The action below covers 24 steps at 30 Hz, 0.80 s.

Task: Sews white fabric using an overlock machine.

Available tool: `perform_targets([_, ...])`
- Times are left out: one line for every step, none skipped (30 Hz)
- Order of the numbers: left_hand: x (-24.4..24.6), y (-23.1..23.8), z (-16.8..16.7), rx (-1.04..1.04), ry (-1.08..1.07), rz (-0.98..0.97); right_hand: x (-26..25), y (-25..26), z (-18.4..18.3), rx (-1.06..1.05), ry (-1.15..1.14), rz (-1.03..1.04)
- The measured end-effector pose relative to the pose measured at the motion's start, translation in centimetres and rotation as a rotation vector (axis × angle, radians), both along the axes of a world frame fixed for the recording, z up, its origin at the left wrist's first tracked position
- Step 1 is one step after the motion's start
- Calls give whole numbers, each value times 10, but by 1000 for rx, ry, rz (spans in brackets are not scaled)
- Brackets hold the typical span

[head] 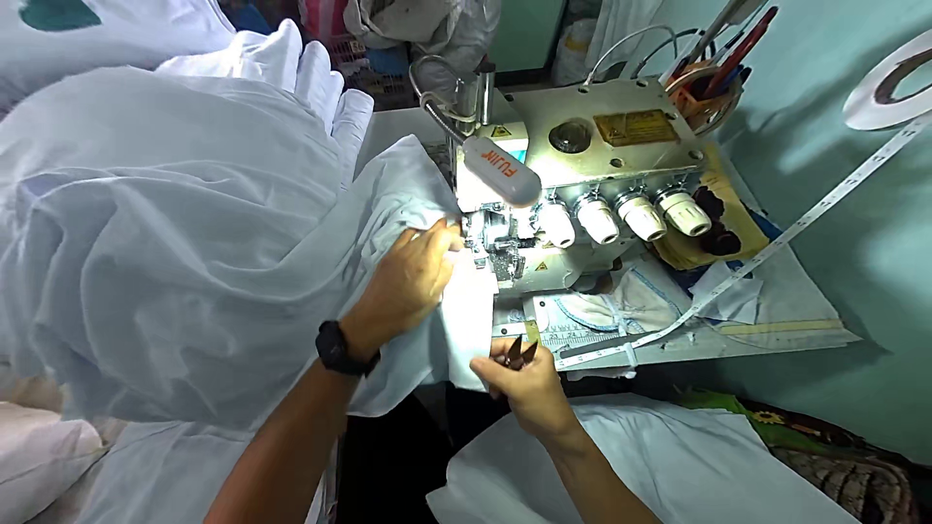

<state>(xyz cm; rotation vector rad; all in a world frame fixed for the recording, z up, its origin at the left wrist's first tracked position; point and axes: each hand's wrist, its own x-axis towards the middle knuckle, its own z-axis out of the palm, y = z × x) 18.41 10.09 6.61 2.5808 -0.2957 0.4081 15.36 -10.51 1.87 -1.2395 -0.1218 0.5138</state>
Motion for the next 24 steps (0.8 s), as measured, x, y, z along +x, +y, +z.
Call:
perform_targets([4,6,3,-42,22,13,4,5,3,29,36,-26])
perform_targets([6,11,5,-78,22,39,7,9,6,57,69,-53])
perform_targets([4,13,3,-91,-12,72,8,12,9,86,96,-76])
perform_targets([-2,11,0,-90,-78,92,10,12,13,115,108,-92])
perform_targets([-12,4,-5,-92,-163,81,11,11,17,144,100,-102])
perform_targets([-24,-8,-12,-103,-246,49,12,10,21,170,79,-111])
perform_targets([-40,-22,-23,-107,-299,26,12,9,26,200,60,-130])
perform_targets([-57,-34,-38,-67,-322,34,12,8,30,221,38,-151])
perform_targets([-71,-39,-56,41,-354,84,13,7,34,230,13,-169])
perform_targets([-84,-31,-74,175,-390,172,13,8,36,225,-11,-177])
perform_targets([-98,-13,-84,283,-403,273,13,8,35,206,-33,-176])
perform_targets([-110,9,-84,335,-431,359,13,9,29,168,-64,-171])
perform_targets([-124,31,-74,394,-419,433,13,10,20,112,-104,-157])
perform_targets([-137,49,-61,466,-414,467,12,12,9,44,-132,-147])
perform_targets([-147,61,-50,530,-381,443,9,14,-2,-5,-120,-146])
perform_targets([-153,66,-45,545,-328,358,7,14,-10,-39,-80,-146])
perform_targets([-154,69,-46,512,-239,248,3,12,-14,-75,-69,-142])
perform_targets([-154,68,-49,454,-110,169,-1,7,-16,-125,-103,-126])
perform_targets([-156,63,-54,377,-23,141,-6,0,-18,-200,-175,-92])
perform_targets([-159,55,-59,302,-5,152,-11,-8,-20,-301,-264,-50])
perform_targets([-163,43,-63,205,-19,178,-18,-17,-25,-433,-334,3])
perform_targets([-167,28,-66,95,-44,211,-24,-25,-32,-586,-377,68])
perform_targets([-169,11,-69,-23,-60,248,-29,-32,-39,-733,-375,140])
perform_targets([-169,-7,-72,-144,-51,276,-32,-36,-45,-828,-343,187])
